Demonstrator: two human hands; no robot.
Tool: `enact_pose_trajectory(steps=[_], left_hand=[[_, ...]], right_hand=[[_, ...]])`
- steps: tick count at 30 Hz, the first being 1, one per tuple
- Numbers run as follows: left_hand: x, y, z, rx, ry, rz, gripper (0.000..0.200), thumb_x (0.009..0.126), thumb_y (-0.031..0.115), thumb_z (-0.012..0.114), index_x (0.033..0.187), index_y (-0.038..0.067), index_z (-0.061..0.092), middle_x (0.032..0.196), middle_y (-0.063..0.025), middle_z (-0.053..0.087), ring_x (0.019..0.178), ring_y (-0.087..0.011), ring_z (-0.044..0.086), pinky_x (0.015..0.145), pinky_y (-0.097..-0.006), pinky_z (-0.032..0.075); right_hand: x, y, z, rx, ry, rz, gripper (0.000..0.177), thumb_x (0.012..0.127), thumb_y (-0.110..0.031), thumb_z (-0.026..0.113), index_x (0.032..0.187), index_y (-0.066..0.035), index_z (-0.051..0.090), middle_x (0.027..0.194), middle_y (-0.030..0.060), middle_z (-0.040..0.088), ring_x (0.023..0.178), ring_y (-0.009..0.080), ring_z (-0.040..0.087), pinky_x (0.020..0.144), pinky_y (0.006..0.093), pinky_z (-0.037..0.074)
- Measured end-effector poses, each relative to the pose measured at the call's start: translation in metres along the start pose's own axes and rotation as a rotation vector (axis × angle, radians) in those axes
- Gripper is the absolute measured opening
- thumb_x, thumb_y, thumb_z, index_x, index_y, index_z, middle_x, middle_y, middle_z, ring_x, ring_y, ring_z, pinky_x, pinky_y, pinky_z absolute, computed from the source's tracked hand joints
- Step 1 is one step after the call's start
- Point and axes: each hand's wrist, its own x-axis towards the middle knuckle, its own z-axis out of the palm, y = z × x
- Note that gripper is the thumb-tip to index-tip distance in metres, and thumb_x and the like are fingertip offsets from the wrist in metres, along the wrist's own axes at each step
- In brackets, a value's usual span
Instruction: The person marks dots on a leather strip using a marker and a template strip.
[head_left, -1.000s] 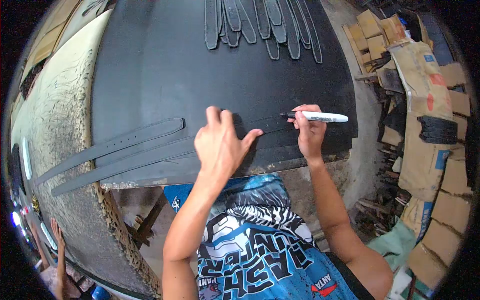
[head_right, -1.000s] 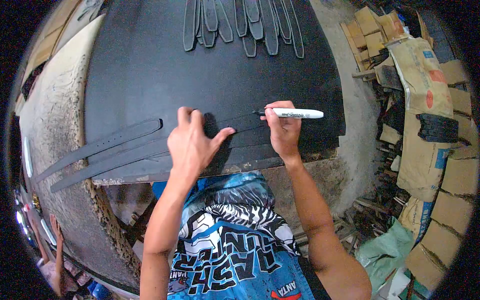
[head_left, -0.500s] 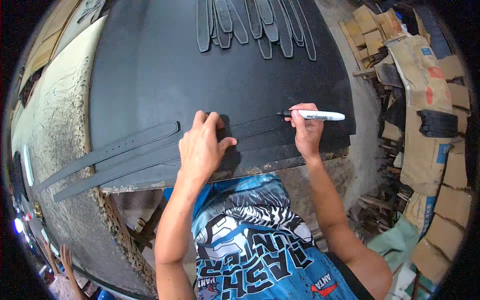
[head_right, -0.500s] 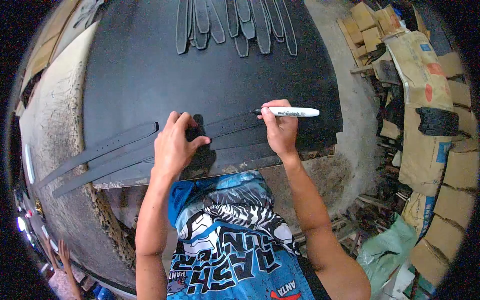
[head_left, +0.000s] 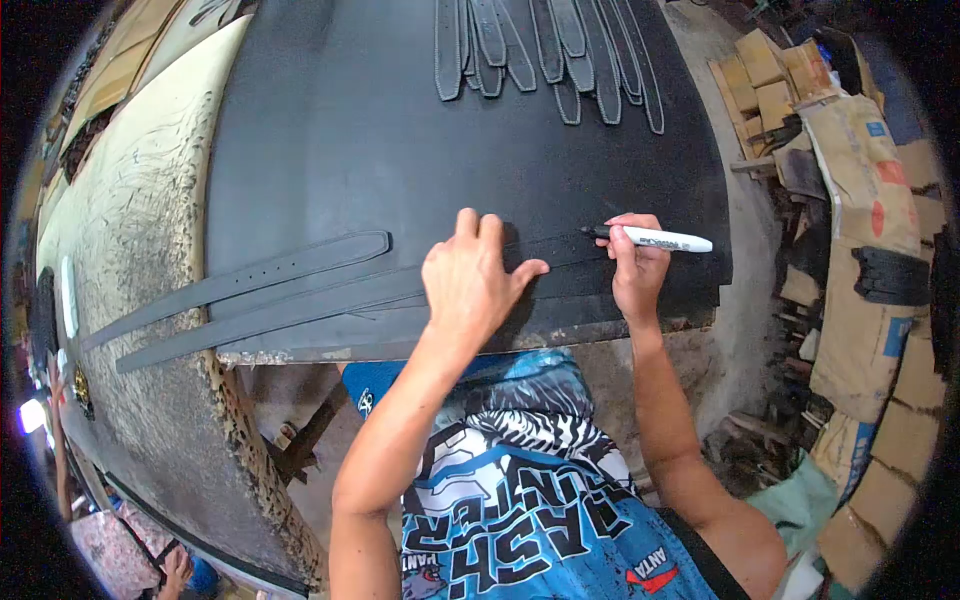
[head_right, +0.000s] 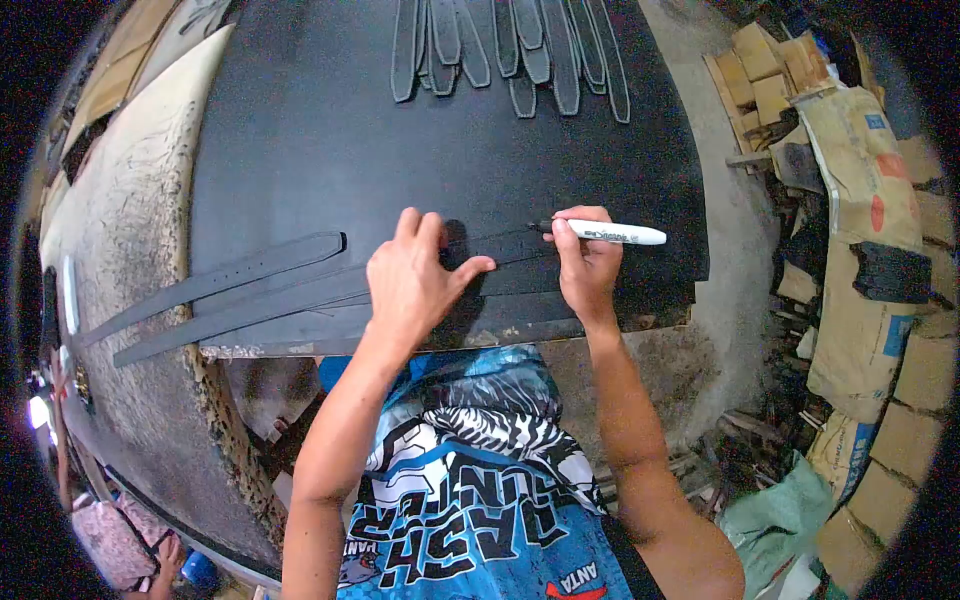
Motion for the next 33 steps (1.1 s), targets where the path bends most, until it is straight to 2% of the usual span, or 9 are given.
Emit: enact_pose_trajectory(steps=[1, 2, 5, 7, 10, 14, 16, 28, 33], left_hand=[[0.001, 0.001, -0.001, -0.02, 0.02, 0.024, 0.061, 0.066, 0.052, 0.086, 0.086, 0.003, 0.056, 0.09, -0.0125, 0.057, 0.069, -0.0376, 0.064, 0.06, -0.0454, 0.052], [0.0, 0.0, -0.006, 0.016, -0.11, -0.036, 0.057, 0.067, 0.047, 0.086, 0.094, 0.004, 0.062, 0.099, -0.013, 0.059, 0.078, -0.0374, 0.067, 0.067, -0.0446, 0.055], [-0.017, -0.029, -0.033, -0.046, -0.075, -0.034, 0.054, 0.068, 0.037, 0.087, 0.108, 0.007, 0.067, 0.113, -0.0133, 0.06, 0.092, -0.0371, 0.067, 0.076, -0.0437, 0.056], [-0.029, -0.051, -0.065, -0.093, -0.162, -0.175, 0.054, 0.071, 0.026, 0.087, 0.119, 0.01, 0.067, 0.122, -0.0125, 0.059, 0.103, -0.0365, 0.065, 0.085, -0.0432, 0.054], [-0.042, -0.063, -0.096, -0.142, -0.184, -0.26, 0.046, 0.075, 0.015, 0.082, 0.118, 0.008, 0.067, 0.12, -0.0122, 0.058, 0.101, -0.0362, 0.064, 0.085, -0.044, 0.052], [-0.05, -0.072, -0.084, -0.121, -0.117, -0.242, 0.038, 0.078, 0.01, 0.079, 0.113, 0.006, 0.066, 0.118, -0.0114, 0.059, 0.099, -0.037, 0.064, 0.083, -0.0439, 0.052], [-0.048, -0.066, -0.081, -0.142, -0.089, -0.211, 0.037, 0.078, 0.011, 0.079, 0.112, 0.006, 0.065, 0.117, -0.0113, 0.059, 0.098, -0.0365, 0.065, 0.082, -0.0437, 0.053], [-0.036, -0.04, -0.053, -0.186, -0.104, -0.105, 0.036, 0.08, 0.016, 0.078, 0.112, 0.007, 0.064, 0.114, -0.0114, 0.061, 0.097, -0.0371, 0.066, 0.081, -0.0445, 0.054], [-0.033, -0.035, -0.046, -0.22, -0.111, -0.101, 0.035, 0.08, 0.015, 0.078, 0.112, 0.007, 0.064, 0.113, -0.0117, 0.061, 0.097, -0.0373, 0.066, 0.08, -0.0447, 0.054]], right_hand=[[0.0, -0.001, 0.001, -0.013, -0.002, -0.003, 0.006, 0.097, -0.005, 0.061, 0.102, -0.002, 0.06, 0.091, 0.0045, 0.061, 0.079, 0.0097, 0.062, 0.072, 0.0261, 0.056], [-0.001, 0.0, 0.0, -0.054, -0.009, -0.015, 0.006, 0.097, -0.004, 0.061, 0.102, -0.002, 0.06, 0.092, 0.0049, 0.061, 0.08, 0.0104, 0.062, 0.073, 0.0258, 0.055], [-0.002, 0.003, -0.002, -0.025, -0.007, -0.015, 0.005, 0.097, -0.003, 0.061, 0.102, -0.001, 0.06, 0.093, 0.0048, 0.061, 0.081, 0.0108, 0.062, 0.073, 0.0267, 0.056], [-0.002, 0.001, -0.001, 0.006, 0.019, -0.03, 0.006, 0.097, -0.003, 0.06, 0.103, -0.001, 0.06, 0.093, 0.0044, 0.06, 0.079, 0.0104, 0.062, 0.073, 0.0266, 0.056], [-0.004, 0.007, -0.002, 0.049, 0.083, -0.044, 0.009, 0.096, -0.002, 0.06, 0.105, -0.001, 0.06, 0.092, 0.0044, 0.06, 0.076, 0.0097, 0.06, 0.073, 0.0267, 0.056], [-0.002, 0.001, -0.005, 0.075, 0.089, -0.085, 0.013, 0.095, -0.002, 0.06, 0.108, 0.001, 0.059, 0.091, 0.007, 0.062, 0.073, 0.0099, 0.059, 0.075, 0.028, 0.056], [-0.003, -0.003, -0.003, 0.097, 0.075, -0.123, 0.016, 0.095, -0.001, 0.06, 0.11, 0.002, 0.058, 0.097, 0.0099, 0.064, 0.074, 0.0111, 0.059, 0.075, 0.0273, 0.055], [-0.009, -0.018, 0.018, 0.089, -0.095, -0.093, 0.02, 0.094, 0.002, 0.062, 0.113, 0.001, 0.057, 0.103, 0.0085, 0.06, 0.082, 0.0119, 0.063, 0.071, 0.0243, 0.053], [-0.005, -0.02, 0.011, 0.043, -0.135, -0.124, 0.015, 0.092, 0.004, 0.061, 0.106, 0.0, 0.057, 0.098, 0.0081, 0.061, 0.079, 0.0113, 0.061, 0.07, 0.0241, 0.052]])
